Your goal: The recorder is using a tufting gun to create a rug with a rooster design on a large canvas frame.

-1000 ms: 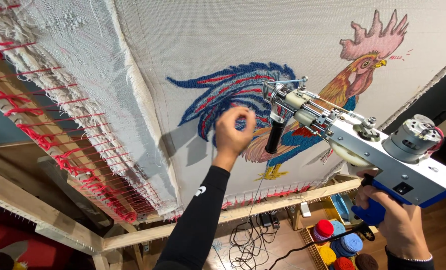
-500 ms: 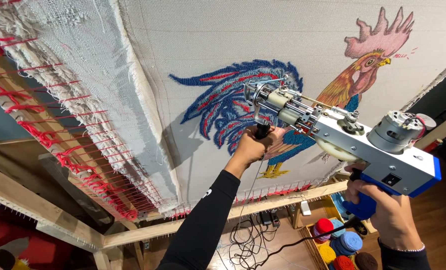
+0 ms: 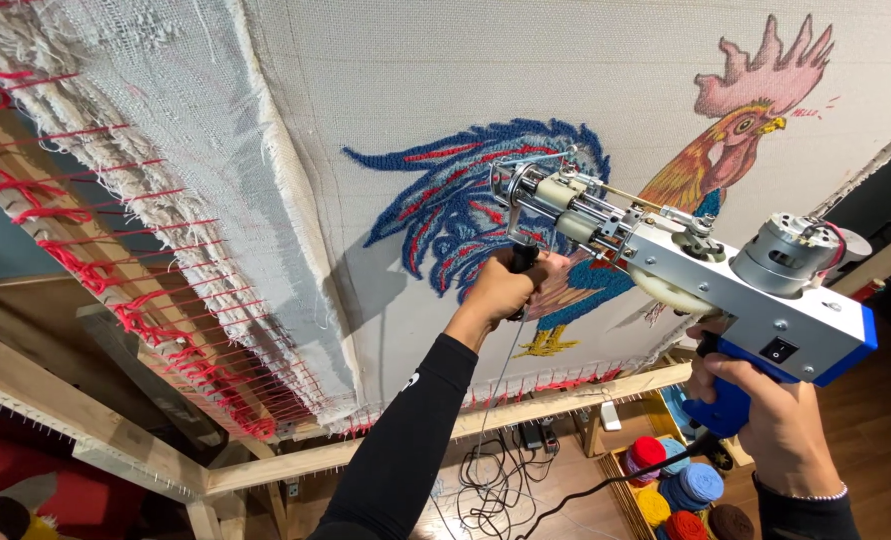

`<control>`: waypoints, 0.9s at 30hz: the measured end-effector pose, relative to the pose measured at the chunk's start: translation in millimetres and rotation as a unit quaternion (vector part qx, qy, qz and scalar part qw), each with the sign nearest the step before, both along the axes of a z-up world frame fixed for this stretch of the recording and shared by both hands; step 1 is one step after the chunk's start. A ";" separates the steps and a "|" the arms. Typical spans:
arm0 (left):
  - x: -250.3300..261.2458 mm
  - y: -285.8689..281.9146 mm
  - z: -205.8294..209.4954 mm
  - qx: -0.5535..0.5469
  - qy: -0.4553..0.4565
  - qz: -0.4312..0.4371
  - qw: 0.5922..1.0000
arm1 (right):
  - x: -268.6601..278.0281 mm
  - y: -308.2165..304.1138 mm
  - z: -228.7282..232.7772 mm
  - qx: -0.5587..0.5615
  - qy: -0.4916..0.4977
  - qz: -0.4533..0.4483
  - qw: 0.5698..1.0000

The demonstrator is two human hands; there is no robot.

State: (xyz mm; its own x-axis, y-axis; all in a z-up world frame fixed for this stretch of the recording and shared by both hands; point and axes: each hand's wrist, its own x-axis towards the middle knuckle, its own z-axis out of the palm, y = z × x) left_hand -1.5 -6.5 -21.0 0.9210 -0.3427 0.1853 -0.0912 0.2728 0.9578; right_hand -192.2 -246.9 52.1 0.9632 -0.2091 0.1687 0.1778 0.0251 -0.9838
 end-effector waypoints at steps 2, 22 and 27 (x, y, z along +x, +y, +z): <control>8.4 -1.6 -8.3 0.018 0.001 0.005 1.000 | -1.0 2.5 1.5 0.000 0.003 -0.003 1.000; 8.6 1.1 -4.5 0.026 0.038 0.041 0.998 | 5.4 -0.3 0.9 -0.026 0.013 -0.010 1.000; 12.6 0.9 -9.0 0.021 0.008 0.030 0.999 | 4.4 6.4 7.6 -0.026 0.009 -0.008 1.000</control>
State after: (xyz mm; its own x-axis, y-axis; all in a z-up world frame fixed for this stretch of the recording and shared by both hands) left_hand 11.0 -5.6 -29.9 0.9427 -0.2944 0.1570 -0.0909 0.2261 0.9698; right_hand -187.8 -240.5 59.7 0.9629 -0.2153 0.1627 0.1603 -0.0284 -0.9867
